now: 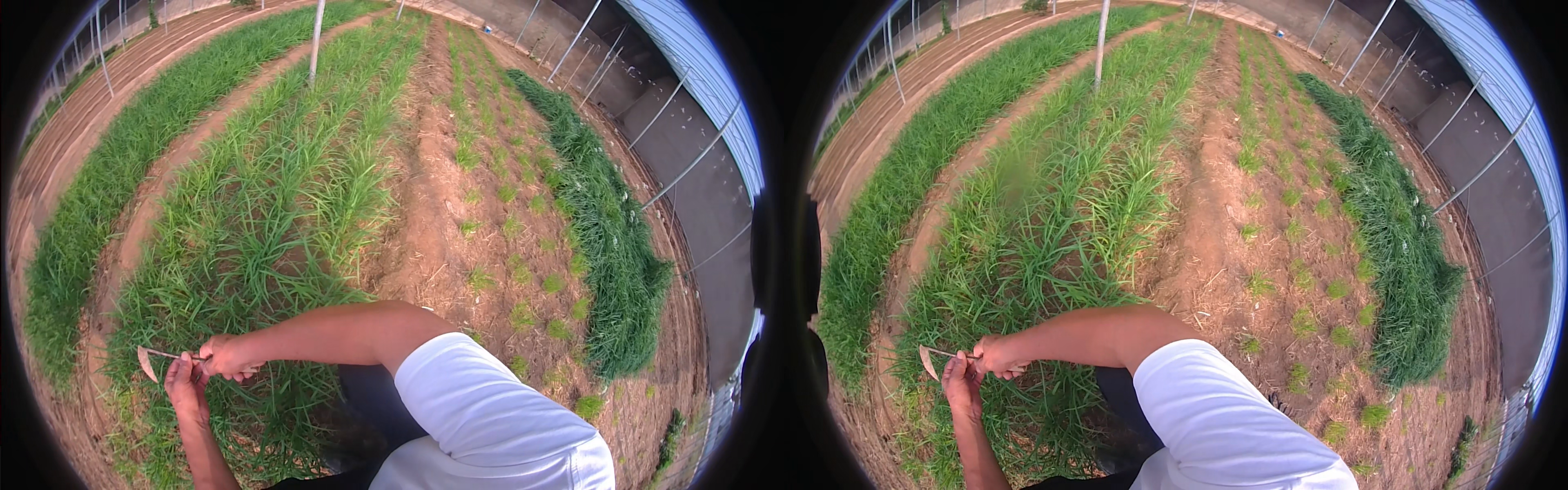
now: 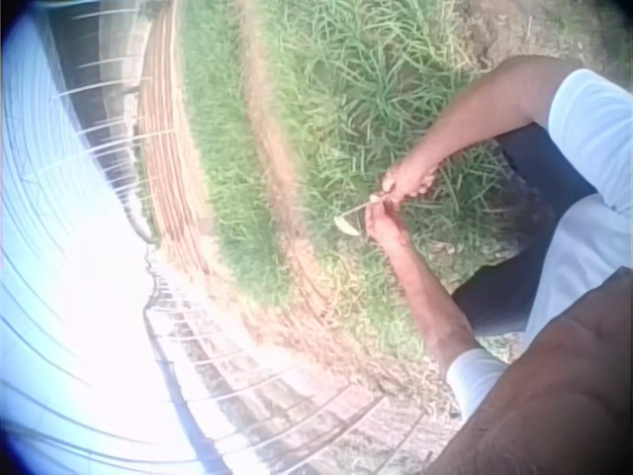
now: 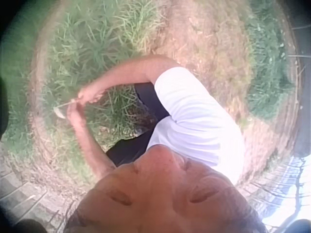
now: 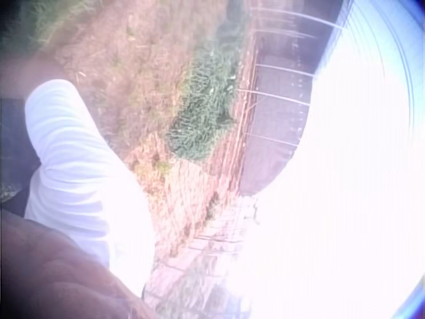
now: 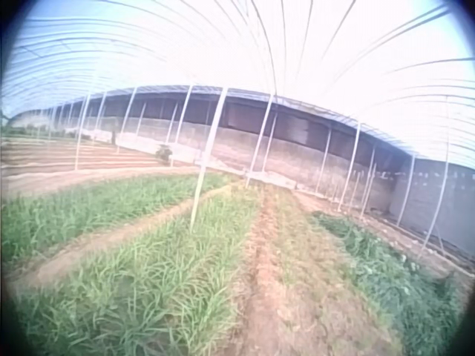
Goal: The person uses a small hand hoe to loosen soil and remove weeds from a garden bed. They repeatedly scrape the ground, pull out weeds by hand, and clear debris from the rows.
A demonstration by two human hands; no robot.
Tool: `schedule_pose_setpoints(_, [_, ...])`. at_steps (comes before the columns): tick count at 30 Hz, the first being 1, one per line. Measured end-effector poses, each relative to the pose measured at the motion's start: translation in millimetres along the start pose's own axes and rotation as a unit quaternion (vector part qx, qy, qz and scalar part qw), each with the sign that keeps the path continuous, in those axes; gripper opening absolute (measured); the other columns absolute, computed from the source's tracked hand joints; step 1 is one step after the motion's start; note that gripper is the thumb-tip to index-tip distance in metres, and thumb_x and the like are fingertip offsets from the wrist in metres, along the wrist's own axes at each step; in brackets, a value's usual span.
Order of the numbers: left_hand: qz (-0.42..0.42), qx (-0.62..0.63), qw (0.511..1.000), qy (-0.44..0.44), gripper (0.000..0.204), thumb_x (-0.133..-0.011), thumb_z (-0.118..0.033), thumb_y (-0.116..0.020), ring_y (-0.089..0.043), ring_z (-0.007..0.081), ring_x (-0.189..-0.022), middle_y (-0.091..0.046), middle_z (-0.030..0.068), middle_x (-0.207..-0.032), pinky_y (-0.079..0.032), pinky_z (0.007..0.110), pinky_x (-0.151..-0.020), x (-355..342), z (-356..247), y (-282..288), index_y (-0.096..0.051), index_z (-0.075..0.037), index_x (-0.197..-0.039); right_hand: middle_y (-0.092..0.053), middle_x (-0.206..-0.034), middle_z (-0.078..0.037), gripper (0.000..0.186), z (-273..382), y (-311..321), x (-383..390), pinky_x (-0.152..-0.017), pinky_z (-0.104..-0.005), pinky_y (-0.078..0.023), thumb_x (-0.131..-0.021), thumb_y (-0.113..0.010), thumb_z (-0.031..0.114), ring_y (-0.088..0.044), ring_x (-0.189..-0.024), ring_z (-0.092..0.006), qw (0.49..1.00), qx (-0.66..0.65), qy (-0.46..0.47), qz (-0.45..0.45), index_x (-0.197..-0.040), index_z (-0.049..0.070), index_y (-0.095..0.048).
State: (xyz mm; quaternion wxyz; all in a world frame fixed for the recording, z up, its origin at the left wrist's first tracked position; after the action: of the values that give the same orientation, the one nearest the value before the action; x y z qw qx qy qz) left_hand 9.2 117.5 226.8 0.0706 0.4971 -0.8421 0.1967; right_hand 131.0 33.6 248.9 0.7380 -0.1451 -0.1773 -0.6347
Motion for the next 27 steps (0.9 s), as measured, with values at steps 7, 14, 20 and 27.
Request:
schedule_pose_setpoints(7, [0.014, 0.013, 1.0, -0.011, 0.018, -0.098, -0.027, -0.072, -0.066, 0.0116, -0.074, -0.069, -0.0002, -0.084, -0.057, 0.028, -0.068, 4.0, -7.2, -10.8, -0.067, -0.009, -0.098, -0.055, -0.064, -0.007, 0.032, -3.6, 3.1, -3.1, -0.042, -0.0348, -0.045, -0.101, -0.06, 0.038, -0.056, -0.049, -0.018, 0.999, 0.025, -0.026, 0.002, -0.1, 0.006, -0.061])
schedule_pose_setpoints(14, [0.004, -0.023, 1.0, -0.014, 0.017, -0.1, -0.025, -0.069, -0.066, 0.0103, -0.073, -0.07, 0.0008, -0.084, -0.056, 0.025, -0.066, 2.4, -6.3, -6.8, -0.067, -0.008, -0.1, -0.056, -0.061, -0.008, 0.039, 9.6, 9.4, 15.9, -0.042, -0.037, -0.047, -0.101, -0.058, 0.042, -0.058, -0.048, -0.0202, 0.989, 0.139, -0.034, -0.018, -0.101, 0.003, -0.06])
schedule_pose_setpoints(20, [-0.004, -0.037, 0.999, -0.014, 0.018, -0.101, -0.026, -0.068, -0.065, 0.0087, -0.074, -0.069, -0.0002, -0.085, -0.055, 0.024, -0.066, 3.7, -8.9, -5.0, -0.067, -0.008, -0.102, -0.059, -0.064, -0.007, 0.04, -6.9, 3.7, -3.7, -0.043, -0.0361, -0.05, -0.105, -0.048, 0.042, -0.061, -0.051, -0.0178, 0.999, 0.021, 0.023, 0.021, -0.102, 0.004, -0.061])
schedule_pose_setpoints(27, [-0.018, -0.007, 1.0, -0.019, 0.018, -0.101, -0.024, -0.066, -0.064, 0.008, -0.075, -0.069, 0.0, -0.088, -0.054, 0.024, -0.067, 3.9, -12.8, 1.0, -0.067, -0.007, -0.106, -0.059, -0.074, -0.009, 0.038, 2.9, -0.6, 5.1, -0.041, -0.0321, -0.049, -0.107, -0.043, 0.04, -0.06, -0.053, -0.0164, 0.997, -0.048, 0.006, 0.066, -0.109, 0.005, -0.057])
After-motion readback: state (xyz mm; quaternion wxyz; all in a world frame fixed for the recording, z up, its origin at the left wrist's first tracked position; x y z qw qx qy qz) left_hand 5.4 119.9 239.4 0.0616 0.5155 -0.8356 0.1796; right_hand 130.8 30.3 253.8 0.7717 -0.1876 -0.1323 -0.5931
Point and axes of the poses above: each hand's wrist, its own x-axis away from the middle knuckle, its own y-axis out of the back of the hand, z = x × y, the point moved 9 cm from there along -x, towards the middle knuckle
